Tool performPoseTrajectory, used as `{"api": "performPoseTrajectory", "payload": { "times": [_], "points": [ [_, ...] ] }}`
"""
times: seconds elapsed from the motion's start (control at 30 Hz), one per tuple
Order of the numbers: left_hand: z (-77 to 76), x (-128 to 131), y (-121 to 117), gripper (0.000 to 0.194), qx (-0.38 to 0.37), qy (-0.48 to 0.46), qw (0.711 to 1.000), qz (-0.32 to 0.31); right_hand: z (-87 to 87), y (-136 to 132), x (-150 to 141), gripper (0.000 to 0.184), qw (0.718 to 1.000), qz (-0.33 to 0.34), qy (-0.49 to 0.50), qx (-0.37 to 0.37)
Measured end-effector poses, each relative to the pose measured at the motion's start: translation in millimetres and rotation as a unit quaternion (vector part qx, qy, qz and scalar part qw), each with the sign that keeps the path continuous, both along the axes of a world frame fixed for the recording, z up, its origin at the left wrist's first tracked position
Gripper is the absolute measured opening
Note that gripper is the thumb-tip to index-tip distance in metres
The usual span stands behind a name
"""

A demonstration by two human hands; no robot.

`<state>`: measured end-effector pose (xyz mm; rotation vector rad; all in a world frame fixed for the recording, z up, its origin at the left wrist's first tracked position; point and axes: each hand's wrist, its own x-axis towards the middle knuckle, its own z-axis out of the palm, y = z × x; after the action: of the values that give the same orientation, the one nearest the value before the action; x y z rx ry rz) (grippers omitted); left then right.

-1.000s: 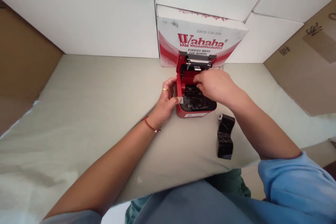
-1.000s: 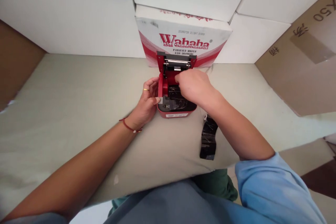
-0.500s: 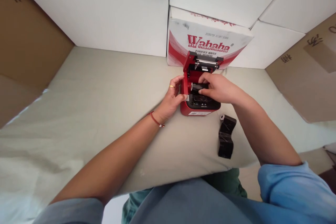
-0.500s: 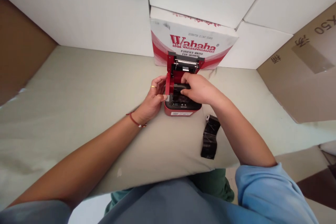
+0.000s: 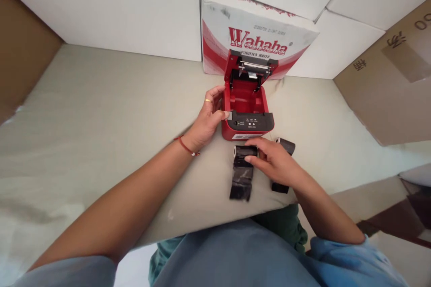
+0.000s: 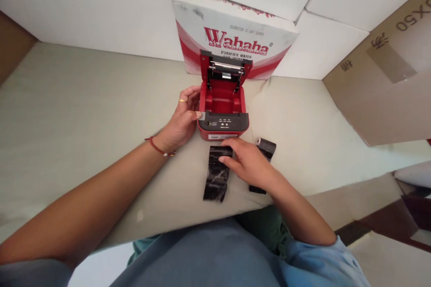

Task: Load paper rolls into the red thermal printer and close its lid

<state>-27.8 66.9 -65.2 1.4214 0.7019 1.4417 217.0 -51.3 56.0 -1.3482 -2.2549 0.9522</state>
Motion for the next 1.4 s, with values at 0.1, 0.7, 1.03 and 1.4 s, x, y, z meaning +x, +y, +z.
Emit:
{"api": "performPoseTrajectory", "payload": {
  "times": [0.1, 0.7, 1.03, 1.4],
  "points": [
    [-2.0, -0.9, 2.5, 0.082, -0.007, -0.012, 1.0, -0.014, -17.3, -8.7, -0.4, 0.022, 0.993, -0.011, 0.026, 0.112],
    [0.2, 0.8, 0.3, 0.083, -0.032, -0.054, 0.997, -0.05, -7.1, -0.8, 110.2, 0.033, 0.967, -0.128, -0.201, 0.094],
    [9.3, 5.4, -4.6, 0.078, -0.044, -0.066, 0.996, -0.041, 105.1, 61.3, 32.6, 0.034, 0.99, 0.014, -0.099, 0.095],
    [24.8, 8.3, -13.5, 0.076, -0.083, -0.077, 0.992, -0.047, 77.3, 114.9, -73.7, 0.029, 0.872, -0.055, -0.462, 0.15]
  ]
}}
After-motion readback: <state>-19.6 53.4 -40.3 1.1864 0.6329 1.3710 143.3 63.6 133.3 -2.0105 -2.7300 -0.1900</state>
